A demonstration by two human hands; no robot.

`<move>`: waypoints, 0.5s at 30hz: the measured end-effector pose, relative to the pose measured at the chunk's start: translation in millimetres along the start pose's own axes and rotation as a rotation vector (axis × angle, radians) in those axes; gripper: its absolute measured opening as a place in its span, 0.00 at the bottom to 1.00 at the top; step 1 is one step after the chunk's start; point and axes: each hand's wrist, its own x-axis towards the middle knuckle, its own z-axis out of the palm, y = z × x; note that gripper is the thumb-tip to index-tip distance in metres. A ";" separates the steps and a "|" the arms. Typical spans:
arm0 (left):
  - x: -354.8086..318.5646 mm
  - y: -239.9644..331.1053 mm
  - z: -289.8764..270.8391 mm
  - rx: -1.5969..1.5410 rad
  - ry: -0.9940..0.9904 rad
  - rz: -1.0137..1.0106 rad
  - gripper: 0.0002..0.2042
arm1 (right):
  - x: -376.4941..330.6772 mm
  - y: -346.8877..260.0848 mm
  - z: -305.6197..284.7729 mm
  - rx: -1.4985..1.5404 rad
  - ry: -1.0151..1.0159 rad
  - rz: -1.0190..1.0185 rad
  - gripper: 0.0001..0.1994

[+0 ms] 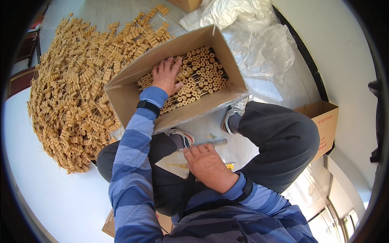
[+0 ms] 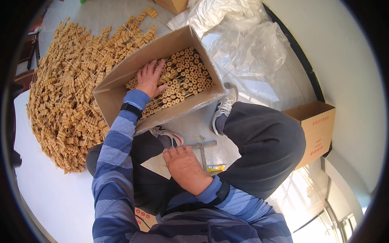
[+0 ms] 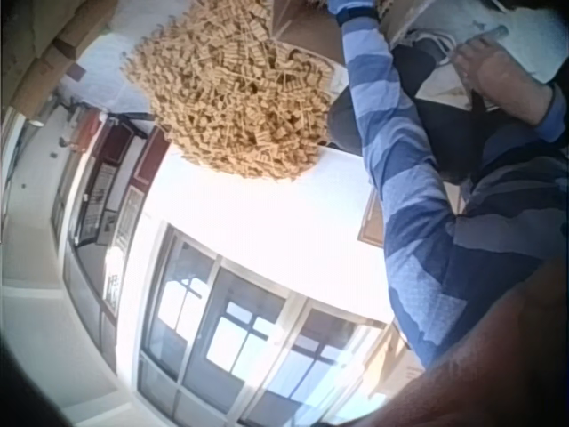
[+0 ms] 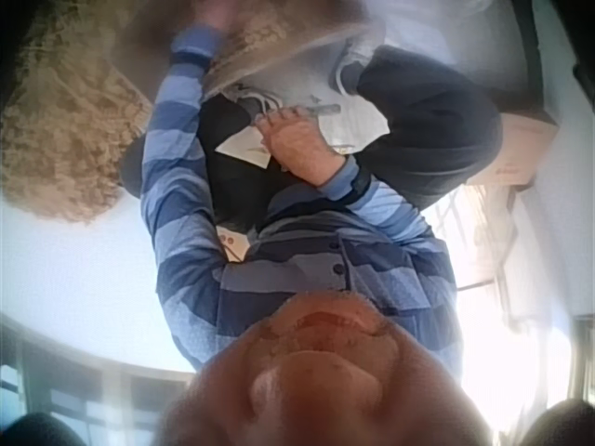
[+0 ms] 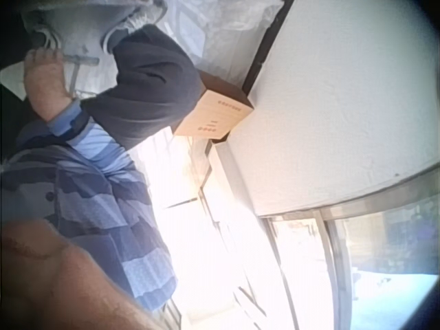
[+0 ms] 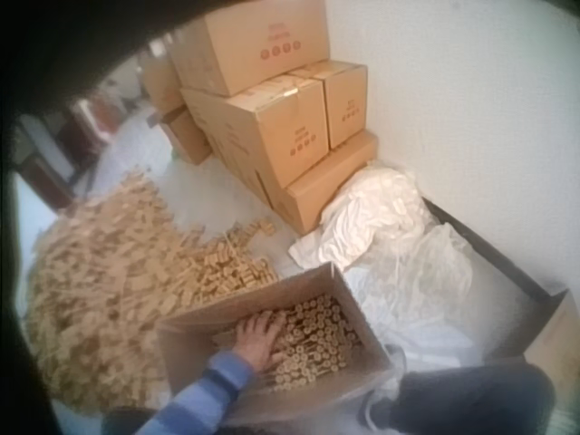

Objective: The person sits on the floor and repeatedly picks up small ring-shaped food items, threads them onto wooden skewers, and places the completed skewers into a cardboard box. The person handles the items by hand and organizes the finished skewers in the box.

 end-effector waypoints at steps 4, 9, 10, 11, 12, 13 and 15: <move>-4.7 0.5 -9.4 0.012 0.004 0.012 0.49 | -0.4 -0.2 1.0 0.014 0.066 -0.007 0.20; -15.1 -6.4 -22.6 -0.041 0.118 0.003 0.32 | -1.1 -2.8 0.6 0.052 0.055 -0.004 0.19; -16.3 -5.6 -21.7 -0.051 0.088 -0.013 0.30 | -1.5 -3.5 0.3 0.051 0.056 -0.011 0.19; -16.7 -4.4 -19.7 -0.057 0.089 -0.018 0.28 | -1.7 -4.0 0.1 0.037 0.084 -0.024 0.19; -16.0 -2.5 -16.5 -0.073 0.082 -0.028 0.26 | -1.8 -4.1 -0.1 0.044 0.035 -0.016 0.20; -13.6 -0.7 -12.7 -0.055 0.097 -0.017 0.24 | -1.8 -3.7 -0.2 0.038 0.010 -0.013 0.20; -8.0 2.9 -4.8 -0.045 0.101 -0.001 0.20 | -1.7 -2.6 -0.3 0.035 -0.023 0.001 0.22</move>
